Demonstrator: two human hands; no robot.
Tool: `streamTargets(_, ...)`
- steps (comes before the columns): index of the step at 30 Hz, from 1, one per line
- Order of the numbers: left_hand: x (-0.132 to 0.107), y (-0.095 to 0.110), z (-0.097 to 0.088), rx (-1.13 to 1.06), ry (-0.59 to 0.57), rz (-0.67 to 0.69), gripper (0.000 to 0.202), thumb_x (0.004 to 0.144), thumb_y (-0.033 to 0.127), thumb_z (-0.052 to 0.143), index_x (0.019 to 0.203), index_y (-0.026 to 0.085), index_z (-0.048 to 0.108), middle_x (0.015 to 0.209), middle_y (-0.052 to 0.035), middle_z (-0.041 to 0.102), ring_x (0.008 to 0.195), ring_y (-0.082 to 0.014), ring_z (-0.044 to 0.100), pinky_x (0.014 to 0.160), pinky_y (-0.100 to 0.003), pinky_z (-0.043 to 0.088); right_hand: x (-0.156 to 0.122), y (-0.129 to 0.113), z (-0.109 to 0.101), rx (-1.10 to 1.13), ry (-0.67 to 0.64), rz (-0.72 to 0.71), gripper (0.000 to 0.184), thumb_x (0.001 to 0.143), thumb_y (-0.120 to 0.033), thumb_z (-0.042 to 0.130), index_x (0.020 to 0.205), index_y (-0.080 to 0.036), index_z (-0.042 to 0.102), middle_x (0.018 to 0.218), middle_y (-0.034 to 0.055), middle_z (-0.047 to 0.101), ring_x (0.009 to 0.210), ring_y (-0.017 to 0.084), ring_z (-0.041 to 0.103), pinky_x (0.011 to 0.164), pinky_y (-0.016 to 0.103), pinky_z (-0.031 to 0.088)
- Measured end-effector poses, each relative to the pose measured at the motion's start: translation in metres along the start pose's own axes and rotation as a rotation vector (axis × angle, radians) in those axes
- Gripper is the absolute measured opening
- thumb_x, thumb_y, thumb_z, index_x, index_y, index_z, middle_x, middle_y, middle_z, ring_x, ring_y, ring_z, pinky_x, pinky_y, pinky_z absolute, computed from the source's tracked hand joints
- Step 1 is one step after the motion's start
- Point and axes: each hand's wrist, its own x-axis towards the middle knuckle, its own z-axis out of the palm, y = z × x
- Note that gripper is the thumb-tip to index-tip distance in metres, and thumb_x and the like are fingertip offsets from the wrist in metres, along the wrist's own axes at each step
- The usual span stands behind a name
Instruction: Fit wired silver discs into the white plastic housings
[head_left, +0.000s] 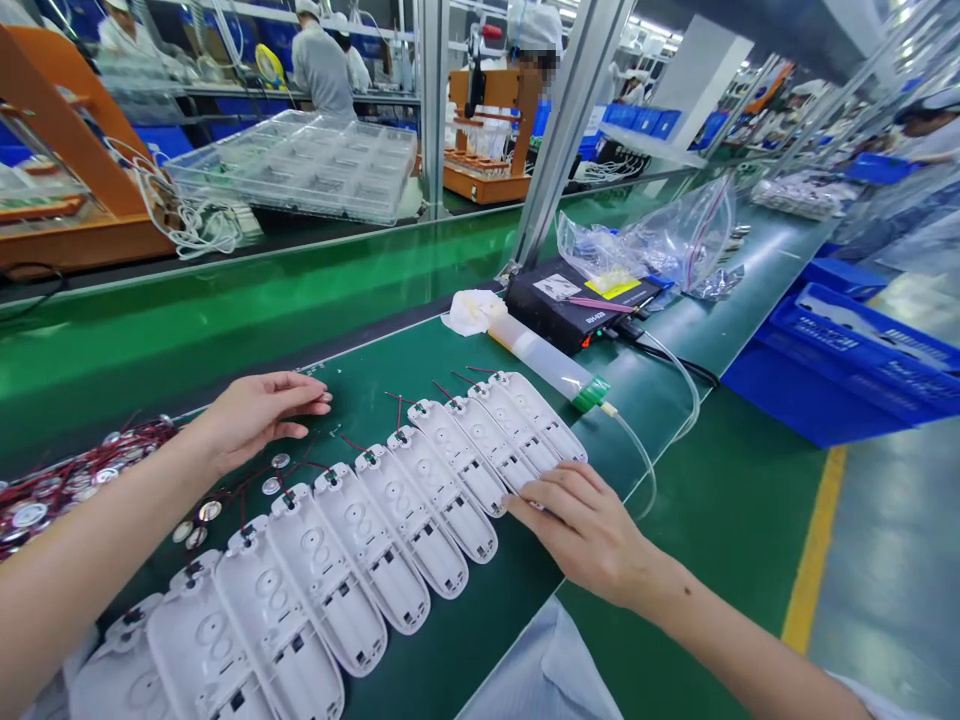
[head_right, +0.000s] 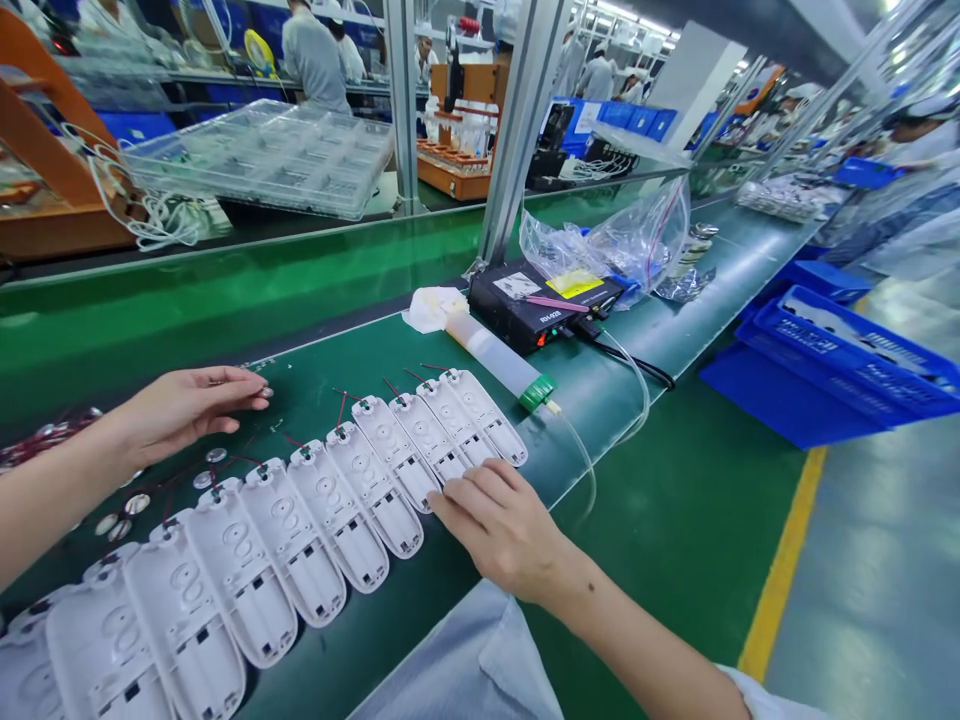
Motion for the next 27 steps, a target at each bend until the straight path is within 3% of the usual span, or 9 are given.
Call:
streamTargets(5, -0.006, -0.004, 0.005, 0.025, -0.082, 0.059, 0.037, 0.056, 0.033, 0.073, 0.085, 0.013, 0.061, 0.082, -0.0088, 0.068, 0.084, -0.0243, 0.063, 0.045, -0.019, 0.049, 0.023, -0.002, -0.009, 0.12, 0.194, 0.141, 0.02, 0.076, 0.001, 0.053, 0.091, -0.01, 0.06, 0.078, 0.0082, 0.059, 0.074, 0.015, 0.046, 0.063, 0.031, 0.042)
streamTargets(10, -0.035, 0.004, 0.018, -0.167, -0.184, 0.108, 0.034, 0.057, 0.035, 0.076, 0.079, 0.013, 0.062, 0.081, -0.0097, 0.07, 0.077, -0.0217, 0.065, 0.041, -0.017, 0.048, 0.06, -0.013, -0.004, 0.344, 0.283, 0.319, 0.019, 0.077, -0.003, 0.053, 0.089, -0.016, 0.06, 0.077, 0.0043, 0.056, 0.073, 0.013, 0.048, 0.061, 0.027, 0.044)
streamTargets(14, -0.058, 0.013, 0.029, -0.386, -0.275, 0.018, 0.036, 0.056, 0.034, 0.078, 0.078, 0.012, 0.06, 0.081, -0.0091, 0.07, 0.071, -0.0179, 0.065, 0.039, -0.015, 0.045, 0.091, -0.024, 0.009, 0.38, 0.36, 0.269, 0.017, 0.077, -0.004, 0.053, 0.087, -0.016, 0.06, 0.076, 0.0035, 0.057, 0.073, 0.013, 0.05, 0.061, 0.027, 0.045)
streamTargets(18, -0.072, 0.017, 0.034, -0.489, -0.271, -0.044, 0.041, 0.05, 0.035, 0.081, 0.076, 0.012, 0.059, 0.07, -0.0081, 0.069, 0.06, -0.0137, 0.062, 0.038, -0.014, 0.043, 0.11, -0.035, 0.022, 0.367, 0.382, 0.225, 0.013, 0.079, -0.008, 0.053, 0.085, -0.016, 0.06, 0.077, 0.0036, 0.059, 0.072, 0.014, 0.05, 0.063, 0.028, 0.045)
streamTargets(25, -0.088, 0.008, 0.048, -0.504, -0.225, -0.114, 0.044, 0.044, 0.041, 0.081, 0.07, 0.013, 0.058, 0.056, -0.0059, 0.065, 0.056, -0.0174, 0.062, 0.036, -0.017, 0.041, 0.107, -0.041, 0.038, 0.213, 0.345, 0.105, 0.018, 0.08, -0.005, 0.044, 0.081, -0.014, 0.059, 0.073, 0.0048, 0.058, 0.069, 0.015, 0.048, 0.062, 0.031, 0.041)
streamTargets(27, -0.088, 0.005, 0.05, -0.42, -0.263, -0.1, 0.041, 0.047, 0.039, 0.079, 0.073, 0.014, 0.059, 0.062, -0.0065, 0.066, 0.059, -0.0198, 0.063, 0.036, -0.019, 0.042, 0.103, -0.039, 0.038, 0.21, 0.335, 0.084, 0.016, 0.079, -0.005, 0.045, 0.077, -0.015, 0.057, 0.07, 0.0037, 0.057, 0.068, 0.015, 0.049, 0.062, 0.03, 0.042)
